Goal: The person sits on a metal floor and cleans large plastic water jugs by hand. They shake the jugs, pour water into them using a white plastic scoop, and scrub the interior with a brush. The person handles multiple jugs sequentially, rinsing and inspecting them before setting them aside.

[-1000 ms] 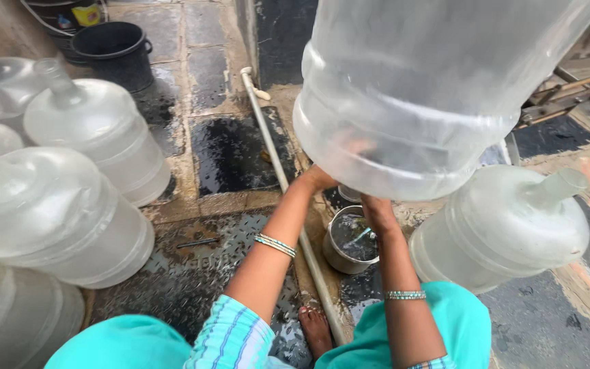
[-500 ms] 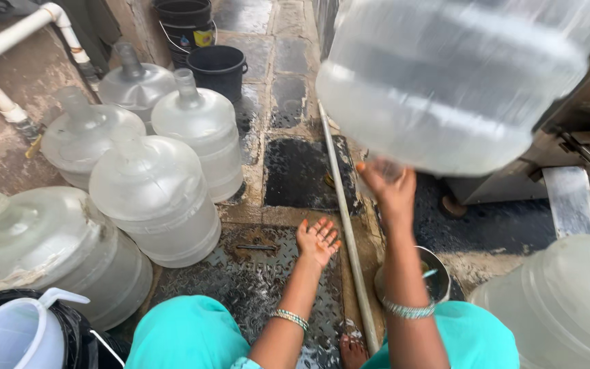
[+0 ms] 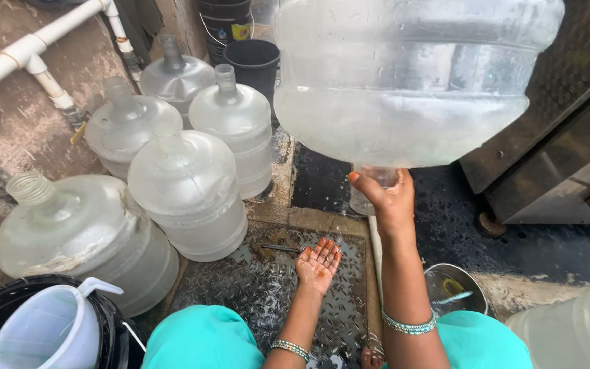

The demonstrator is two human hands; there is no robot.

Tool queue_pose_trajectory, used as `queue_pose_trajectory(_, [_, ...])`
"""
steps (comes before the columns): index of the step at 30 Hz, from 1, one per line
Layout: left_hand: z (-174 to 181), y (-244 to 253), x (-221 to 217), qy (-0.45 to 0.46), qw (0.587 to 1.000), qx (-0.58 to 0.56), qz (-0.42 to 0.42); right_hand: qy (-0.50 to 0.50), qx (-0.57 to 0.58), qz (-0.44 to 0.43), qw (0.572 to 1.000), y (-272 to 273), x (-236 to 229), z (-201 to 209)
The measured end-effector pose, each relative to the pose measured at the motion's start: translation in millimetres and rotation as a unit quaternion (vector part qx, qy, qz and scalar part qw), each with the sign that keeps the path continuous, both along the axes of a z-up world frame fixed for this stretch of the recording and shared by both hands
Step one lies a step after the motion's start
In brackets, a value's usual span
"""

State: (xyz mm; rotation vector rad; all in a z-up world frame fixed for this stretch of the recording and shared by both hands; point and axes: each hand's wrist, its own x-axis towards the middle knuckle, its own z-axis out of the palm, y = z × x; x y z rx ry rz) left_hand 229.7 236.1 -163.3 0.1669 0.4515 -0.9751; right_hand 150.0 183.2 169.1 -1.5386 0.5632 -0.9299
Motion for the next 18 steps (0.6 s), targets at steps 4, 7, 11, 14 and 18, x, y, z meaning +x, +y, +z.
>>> queue_pose_trajectory(4, [31.7,23.7,7.5,0.009,1.0,0.018,0.015,0.055,0.039,-0.045,0.997,29.3,11.6,-58.0])
queue_pose_trajectory(7, [50.7,45.1,-4.8,-0.096,0.982,0.162,0.026,0.114,0.096,-0.04,0.988,52.8,20.7,-125.5])
queue_pose_trajectory(11, [91.7,51.9,15.4,-0.115,0.975,0.184,0.039,0.142,0.052,-0.03,0.988,9.3,56.7,-155.0])
queue_pose_trajectory(14, [135.8,59.9,70.6,-0.26,0.95,0.157,0.067,0.153,-0.071,-0.019,0.985,-45.5,53.4,-155.6])
queue_pose_trajectory(18, [216.1,68.4,148.6,-0.447,0.861,0.202,0.134,0.208,-0.217,0.026,0.953,-116.6,43.9,-113.1])
